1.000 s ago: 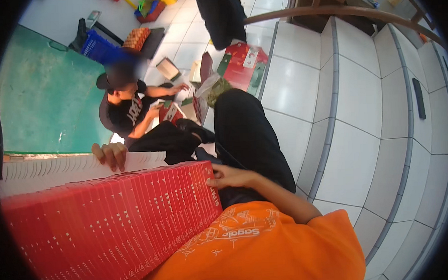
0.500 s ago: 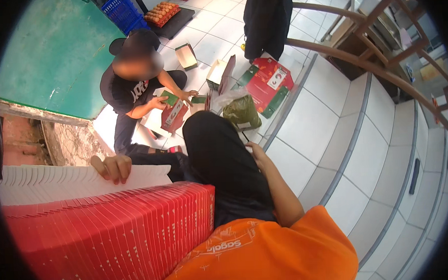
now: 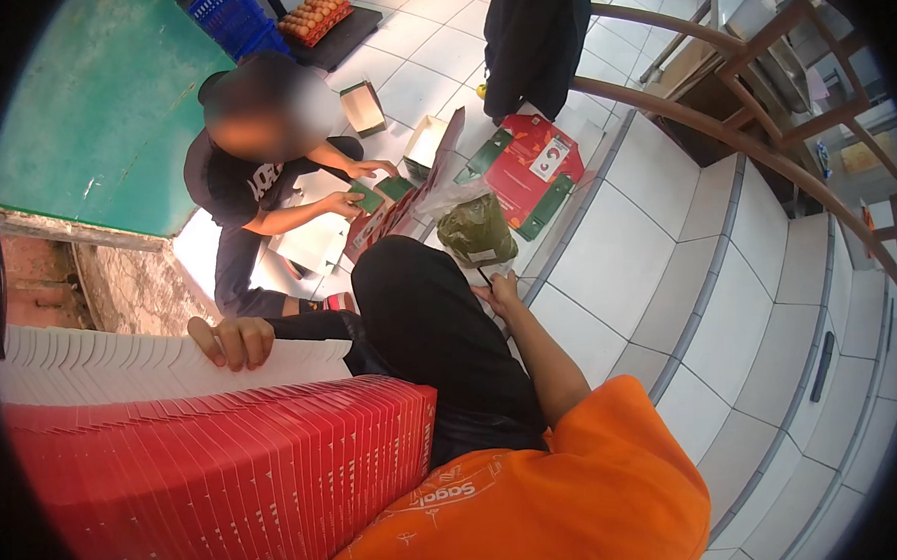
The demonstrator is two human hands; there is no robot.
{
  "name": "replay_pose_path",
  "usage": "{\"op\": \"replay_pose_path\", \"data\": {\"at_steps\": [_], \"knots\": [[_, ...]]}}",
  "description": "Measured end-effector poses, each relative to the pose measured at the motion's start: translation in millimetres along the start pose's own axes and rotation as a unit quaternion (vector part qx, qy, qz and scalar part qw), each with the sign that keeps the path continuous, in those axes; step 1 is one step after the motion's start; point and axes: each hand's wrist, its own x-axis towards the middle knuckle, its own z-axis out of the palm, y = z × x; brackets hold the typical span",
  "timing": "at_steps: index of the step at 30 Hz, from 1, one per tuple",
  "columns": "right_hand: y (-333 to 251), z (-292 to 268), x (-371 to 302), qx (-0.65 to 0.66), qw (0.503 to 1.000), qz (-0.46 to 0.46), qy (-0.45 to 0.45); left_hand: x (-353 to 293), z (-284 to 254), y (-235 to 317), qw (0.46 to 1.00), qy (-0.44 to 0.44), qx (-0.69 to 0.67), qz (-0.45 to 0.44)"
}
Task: Folding and stacking cardboard food packaging boxes.
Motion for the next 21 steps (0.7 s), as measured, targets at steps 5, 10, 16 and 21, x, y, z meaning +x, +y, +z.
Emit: {"op": "replay_pose_path", "data": {"at_steps": [5,10,16,21], "knots": [[-2,-24,16,-0.068,0.997,-0.020,-0.027,5,-4,-4,0.999,-0.012,-0.034,-0.015],[-18,-68,3,-0.077,0.995,0.050,-0.045,5,7,-5,0.998,-0.032,-0.032,0.039],[-106,-27,-102,0.007,0.982,-0.074,-0.176,-9,18,18,0.999,-0.023,0.018,0.023],[-189,-64,-112,0.108,0.982,-0.120,-0.095,-11,26,24,0.999,-0.033,0.031,0.016]]}}
